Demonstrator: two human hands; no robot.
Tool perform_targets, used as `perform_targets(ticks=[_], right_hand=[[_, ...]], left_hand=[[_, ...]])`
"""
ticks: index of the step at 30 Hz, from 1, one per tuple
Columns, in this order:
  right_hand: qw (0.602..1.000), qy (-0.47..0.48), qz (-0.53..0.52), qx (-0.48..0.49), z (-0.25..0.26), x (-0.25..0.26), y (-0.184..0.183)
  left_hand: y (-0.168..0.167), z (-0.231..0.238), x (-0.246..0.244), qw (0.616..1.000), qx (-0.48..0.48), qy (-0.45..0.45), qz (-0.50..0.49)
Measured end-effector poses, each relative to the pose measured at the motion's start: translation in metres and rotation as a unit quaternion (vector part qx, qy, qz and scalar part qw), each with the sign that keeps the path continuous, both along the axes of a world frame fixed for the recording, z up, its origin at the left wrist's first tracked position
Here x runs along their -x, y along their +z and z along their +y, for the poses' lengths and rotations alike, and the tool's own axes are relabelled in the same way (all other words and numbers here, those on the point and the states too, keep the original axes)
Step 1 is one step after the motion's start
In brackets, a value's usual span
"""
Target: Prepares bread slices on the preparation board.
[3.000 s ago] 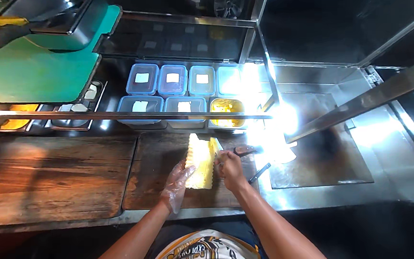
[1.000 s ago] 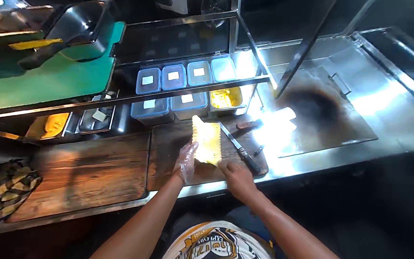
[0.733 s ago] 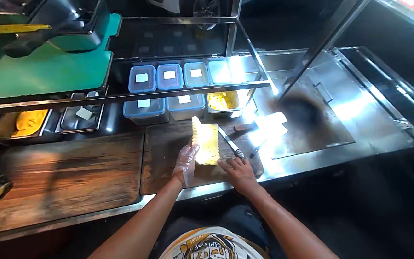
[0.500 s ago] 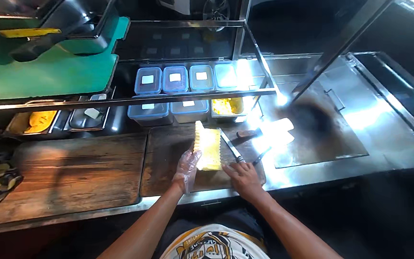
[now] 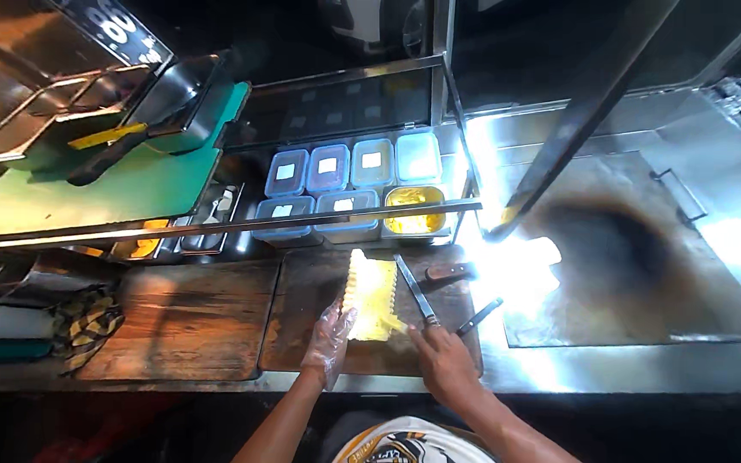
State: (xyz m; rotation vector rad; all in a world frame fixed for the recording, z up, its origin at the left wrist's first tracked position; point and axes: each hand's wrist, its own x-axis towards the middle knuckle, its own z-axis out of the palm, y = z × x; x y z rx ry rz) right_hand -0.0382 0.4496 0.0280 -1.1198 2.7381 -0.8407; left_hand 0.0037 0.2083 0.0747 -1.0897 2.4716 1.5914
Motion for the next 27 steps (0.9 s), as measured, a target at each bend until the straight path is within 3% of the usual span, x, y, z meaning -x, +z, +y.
perform_targets(ticks=[5, 7, 9, 12, 14, 16, 18, 19, 21, 23, 25, 27], right_hand=[[0.996, 0.031, -0.078, -0.020, 0.000, 0.001, 0.001], [0.995, -0.018, -0.083, 0.061, 0.015, 0.019, 0.011], [0.991, -0.070, -0.085, 0.078, 0.017, 0.065, 0.034], [0.990, -0.094, -0.100, -0.010, -0.015, 0.145, 0.055], [0.992, -0.087, -0.080, -0.047, -0.038, 0.174, 0.059], [0.995, -0.066, -0.056, -0.059, -0.053, 0.182, 0.063], [0.999, -0.047, -0.007, 0.001, -0.056, 0.169, 0.054], [0.996, -0.036, 0.013, 0.077, -0.057, 0.154, 0.045], [0.971, -0.009, -0.020, 0.240, -0.063, 0.129, 0.025], [0.936, -0.016, -0.072, 0.343, -0.079, 0.116, 0.007], [0.935, -0.016, -0.127, 0.331, -0.103, 0.121, -0.008], [0.962, 0.042, -0.177, 0.203, -0.136, 0.133, -0.016]], left_hand=[[-0.004, 0.001, 0.000, 0.998, 0.047, -0.026, -0.015], [0.002, 0.002, 0.003, 0.991, 0.081, -0.092, -0.046], [0.000, 0.003, 0.004, 0.986, 0.092, -0.135, -0.031], [-0.001, 0.011, 0.011, 0.998, 0.044, -0.035, 0.022], [-0.006, 0.010, 0.027, 0.997, 0.043, 0.021, -0.056], [-0.014, 0.006, 0.043, 0.989, 0.040, -0.002, -0.140], [-0.012, 0.009, 0.054, 0.984, 0.033, -0.044, -0.168], [-0.013, 0.013, 0.055, 0.985, 0.023, -0.048, -0.163], [-0.015, 0.020, 0.053, 0.992, -0.035, -0.015, -0.119], [-0.017, 0.018, 0.036, 0.985, -0.157, 0.053, -0.054], [-0.010, 0.002, -0.003, 0.953, -0.280, 0.112, 0.001], [0.000, -0.023, -0.059, 0.913, -0.379, 0.139, 0.053]])
